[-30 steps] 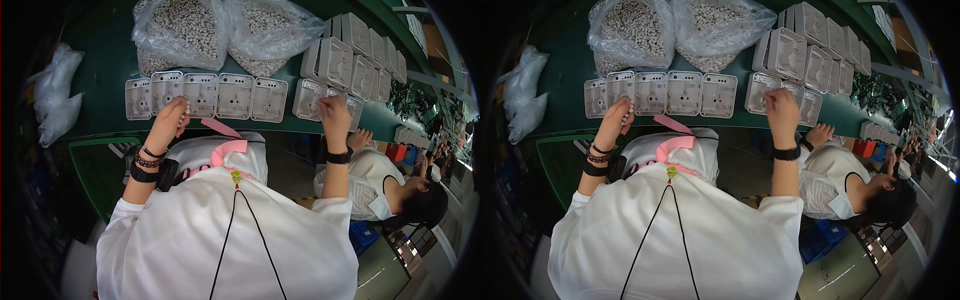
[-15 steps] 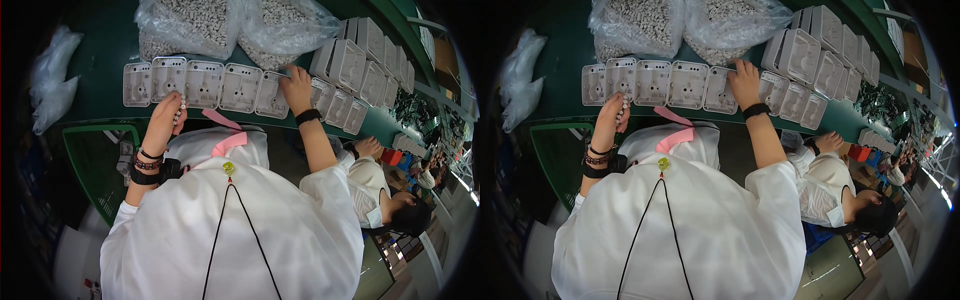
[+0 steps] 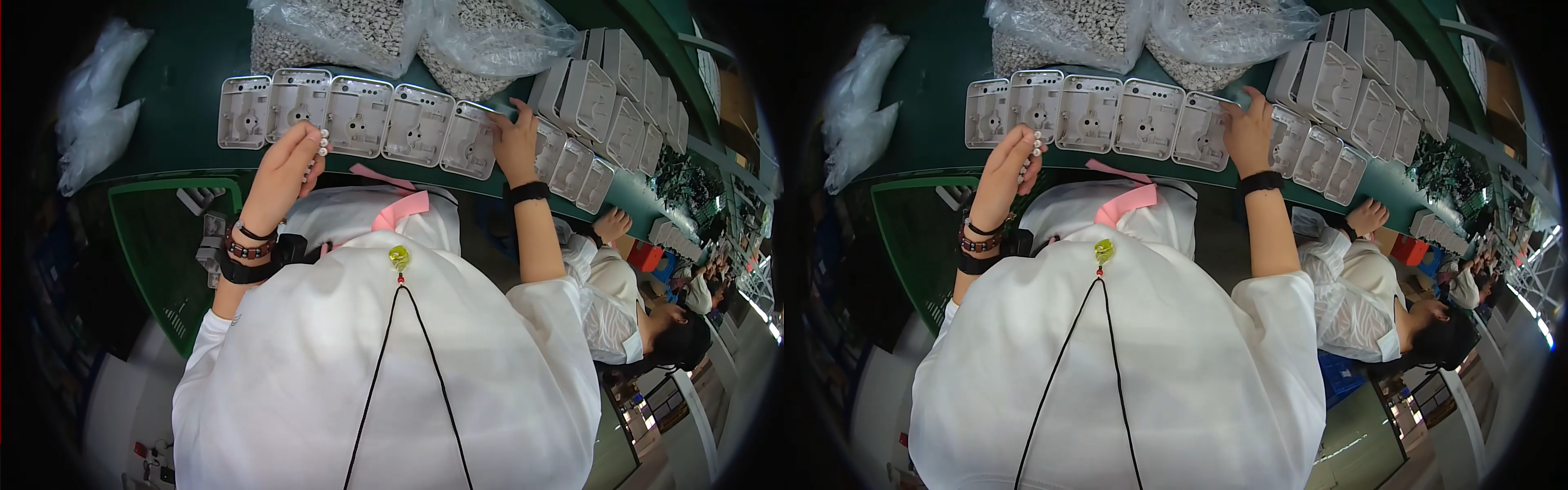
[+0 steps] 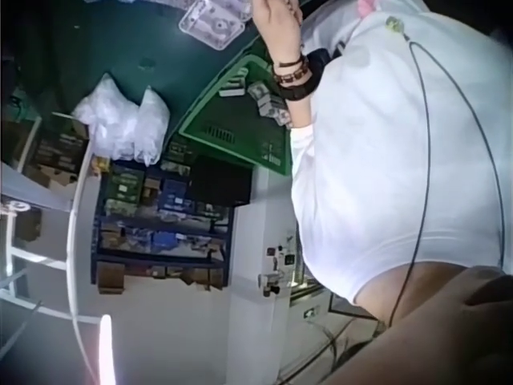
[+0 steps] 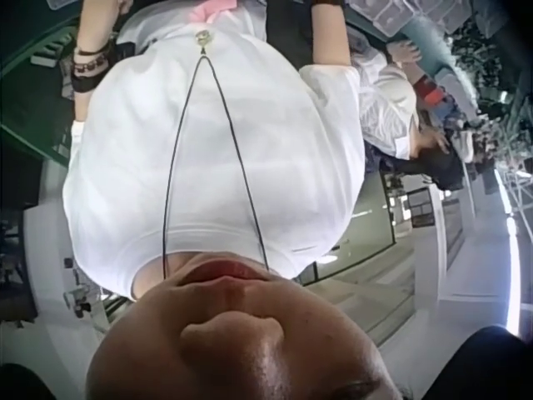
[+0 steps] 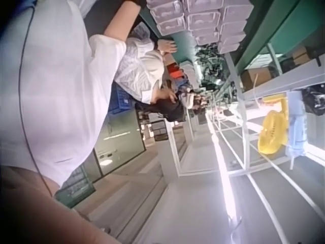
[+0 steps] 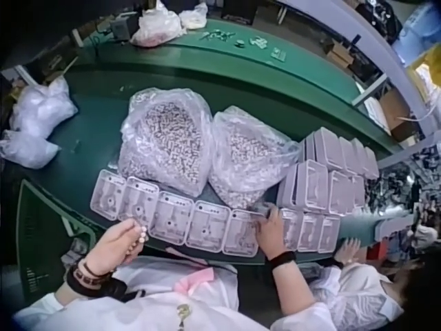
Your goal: The person retrieves plastic housings from a green crate, places them on a workbench, and inserts small white components into each housing. After filling the housings, the person gathers them and places the assembled units back into the crate.
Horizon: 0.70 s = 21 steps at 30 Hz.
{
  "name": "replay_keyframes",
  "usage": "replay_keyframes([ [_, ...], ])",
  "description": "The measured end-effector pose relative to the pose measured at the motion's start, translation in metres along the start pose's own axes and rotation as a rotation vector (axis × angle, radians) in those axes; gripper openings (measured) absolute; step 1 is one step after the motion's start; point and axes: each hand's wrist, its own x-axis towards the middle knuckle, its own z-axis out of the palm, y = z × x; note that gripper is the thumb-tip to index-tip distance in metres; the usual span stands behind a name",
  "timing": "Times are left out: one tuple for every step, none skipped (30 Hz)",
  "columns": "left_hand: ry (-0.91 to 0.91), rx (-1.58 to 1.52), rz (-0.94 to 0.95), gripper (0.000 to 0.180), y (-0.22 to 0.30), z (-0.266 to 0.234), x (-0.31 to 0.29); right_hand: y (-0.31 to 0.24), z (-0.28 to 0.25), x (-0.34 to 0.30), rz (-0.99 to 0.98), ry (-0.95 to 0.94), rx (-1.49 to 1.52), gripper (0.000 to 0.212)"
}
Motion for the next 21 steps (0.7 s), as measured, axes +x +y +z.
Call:
replay_keyframes([
  [-0.033,0.016,0.002,0.019,0.000,0.000,-0.001,-0.002,0.001,-0.001,-0.008,0.007,0.000,0.022],
  [-0.028,0.016,0.012,0.019,0.001,0.001,-0.001,-0.005,0.002,-0.004,0.003,-0.016,-0.033,0.023],
  [-0.043,0.029,0.032,0.019,0.001,0.002,-0.001,-0.007,0.003,-0.006,0.013,-0.038,-0.065,0.024],
  [-0.058,0.042,0.054,0.019,0.001,0.003,-0.002,-0.009,0.004,-0.006,0.023,-0.059,-0.098,0.025],
  [-0.078,0.057,0.070,0.018,0.003,0.005,-0.001,-0.010,0.005,-0.007,0.023,-0.052,-0.099,0.025],
  [-0.078,0.061,0.077,0.018,0.005,0.006,0.000,-0.011,0.005,-0.008,0.028,-0.065,-0.100,0.026],
  [-0.071,0.064,0.085,0.018,0.007,0.007,0.000,-0.012,0.005,-0.007,0.033,-0.076,-0.101,0.027],
  [-0.064,0.067,0.093,0.019,0.009,0.007,0.000,-0.012,0.005,-0.007,0.038,-0.086,-0.102,0.028],
  [-0.057,0.072,0.102,0.019,0.011,0.008,0.000,-0.013,0.004,-0.007,0.036,-0.076,-0.101,0.028],
  [-0.049,0.076,0.109,0.019,0.013,0.009,-0.001,-0.018,0.000,-0.005,0.030,-0.049,-0.081,0.028],
  [-0.071,0.076,0.118,0.019,0.013,0.010,-0.001,-0.024,-0.005,-0.003,0.023,-0.022,-0.060,0.028],
  [-0.095,0.077,0.130,0.019,0.013,0.010,0.000,-0.033,-0.011,0.001,0.017,0.007,-0.042,0.027],
  [-0.115,0.078,0.139,0.020,0.013,0.010,0.001,-0.049,-0.021,0.006,0.010,0.016,-0.034,0.027],
  [-0.105,0.084,0.147,0.020,0.013,0.010,0.002,-0.070,-0.032,0.010,-0.030,0.065,0.110,0.027],
  [-0.132,0.083,0.136,0.020,0.014,0.012,0.004,-0.094,-0.047,0.012,-0.063,0.113,0.251,0.027],
  [-0.158,0.083,0.123,0.020,0.014,0.013,0.005,-0.121,-0.065,0.015,-0.098,0.075,0.444,0.026],
  [-0.186,0.083,0.110,0.021,0.015,0.014,0.006,-0.146,-0.083,0.017,-0.133,0.036,0.634,0.025],
  [-0.185,0.092,0.111,0.021,0.016,0.013,0.005,-0.168,-0.098,0.016,-0.104,-0.043,0.776,0.025],
  [-0.220,0.109,0.129,0.021,0.018,0.014,0.004,-0.182,-0.108,0.015,-0.072,-0.120,0.910,0.024],
  [-0.251,0.124,0.147,0.022,0.018,0.015,0.003,-0.187,-0.107,0.014,-0.072,-0.114,0.908,0.024],
  [-0.283,0.138,0.165,0.022,0.019,0.016,0.003,-0.191,-0.107,0.013,-0.090,-0.090,0.916,0.024],
])
